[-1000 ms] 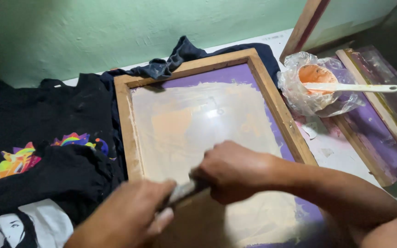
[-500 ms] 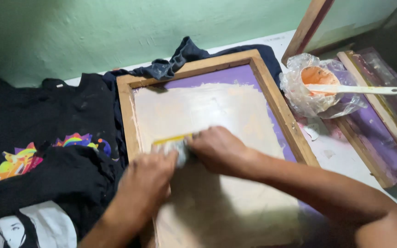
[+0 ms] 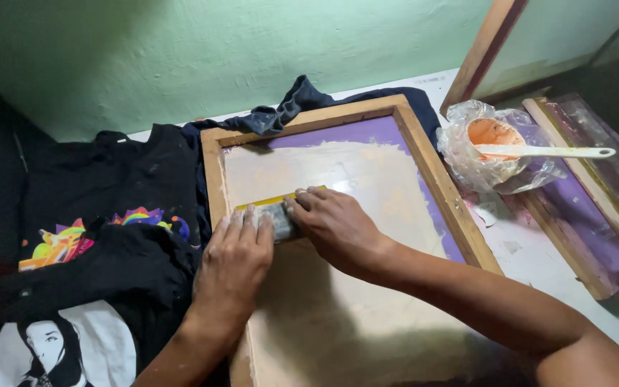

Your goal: The person uses a squeegee to spread white ink across a screen printing frame placed over a black t-shirt. The hands move the squeegee back and forth to ensure even coverage of the ink on the mesh screen.

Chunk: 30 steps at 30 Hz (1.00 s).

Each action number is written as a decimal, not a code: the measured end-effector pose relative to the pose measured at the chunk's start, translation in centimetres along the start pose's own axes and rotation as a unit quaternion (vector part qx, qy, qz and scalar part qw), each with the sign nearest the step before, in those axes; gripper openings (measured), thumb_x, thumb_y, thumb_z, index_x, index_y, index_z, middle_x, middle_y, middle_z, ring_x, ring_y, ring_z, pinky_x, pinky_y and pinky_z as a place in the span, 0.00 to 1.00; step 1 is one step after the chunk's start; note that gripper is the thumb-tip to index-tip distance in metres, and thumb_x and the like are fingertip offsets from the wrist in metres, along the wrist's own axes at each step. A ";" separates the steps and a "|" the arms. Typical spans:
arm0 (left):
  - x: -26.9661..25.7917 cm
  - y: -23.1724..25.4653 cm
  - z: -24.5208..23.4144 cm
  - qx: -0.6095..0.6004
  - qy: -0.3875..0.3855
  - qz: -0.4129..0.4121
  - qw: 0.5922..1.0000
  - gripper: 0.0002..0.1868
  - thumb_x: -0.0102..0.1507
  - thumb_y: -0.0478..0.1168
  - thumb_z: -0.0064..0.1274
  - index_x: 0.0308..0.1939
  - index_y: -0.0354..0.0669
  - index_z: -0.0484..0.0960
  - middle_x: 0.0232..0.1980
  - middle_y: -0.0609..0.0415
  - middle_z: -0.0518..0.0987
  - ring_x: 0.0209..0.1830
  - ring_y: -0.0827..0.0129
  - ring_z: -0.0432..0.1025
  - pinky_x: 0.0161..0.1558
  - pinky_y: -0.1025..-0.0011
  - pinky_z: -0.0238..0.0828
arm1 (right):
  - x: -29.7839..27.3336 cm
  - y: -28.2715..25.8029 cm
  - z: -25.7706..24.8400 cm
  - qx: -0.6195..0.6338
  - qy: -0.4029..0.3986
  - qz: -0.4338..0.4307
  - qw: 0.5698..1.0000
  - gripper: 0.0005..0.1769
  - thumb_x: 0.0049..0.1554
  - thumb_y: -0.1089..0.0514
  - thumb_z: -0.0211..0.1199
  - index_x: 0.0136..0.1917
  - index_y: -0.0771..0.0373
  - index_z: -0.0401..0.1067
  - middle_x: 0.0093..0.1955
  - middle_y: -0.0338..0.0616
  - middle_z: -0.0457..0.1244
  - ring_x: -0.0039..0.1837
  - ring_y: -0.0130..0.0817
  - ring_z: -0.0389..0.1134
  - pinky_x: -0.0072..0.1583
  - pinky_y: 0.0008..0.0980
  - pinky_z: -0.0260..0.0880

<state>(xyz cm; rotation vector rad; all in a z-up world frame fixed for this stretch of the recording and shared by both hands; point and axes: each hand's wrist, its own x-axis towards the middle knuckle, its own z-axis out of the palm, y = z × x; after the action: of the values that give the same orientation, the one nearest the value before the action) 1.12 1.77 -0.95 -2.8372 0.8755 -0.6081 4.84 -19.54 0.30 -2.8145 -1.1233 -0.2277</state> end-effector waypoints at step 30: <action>1.5 -1.9 -3.1 -0.145 -0.280 -0.081 0.945 0.16 0.54 0.36 0.53 0.45 0.61 0.79 0.36 0.53 0.84 0.39 0.48 0.81 0.42 0.50 0.80 | 0.0 -1.2 2.0 -0.022 -0.031 -0.027 0.999 0.16 0.47 0.62 0.61 0.51 0.61 0.69 0.38 0.52 0.68 0.38 0.53 0.70 0.36 0.51 0.71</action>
<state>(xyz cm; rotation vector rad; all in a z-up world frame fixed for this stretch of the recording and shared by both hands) 1.99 2.56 2.82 -3.0878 0.6677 0.3497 4.25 -18.41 -1.61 -2.8517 -1.2221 -0.1729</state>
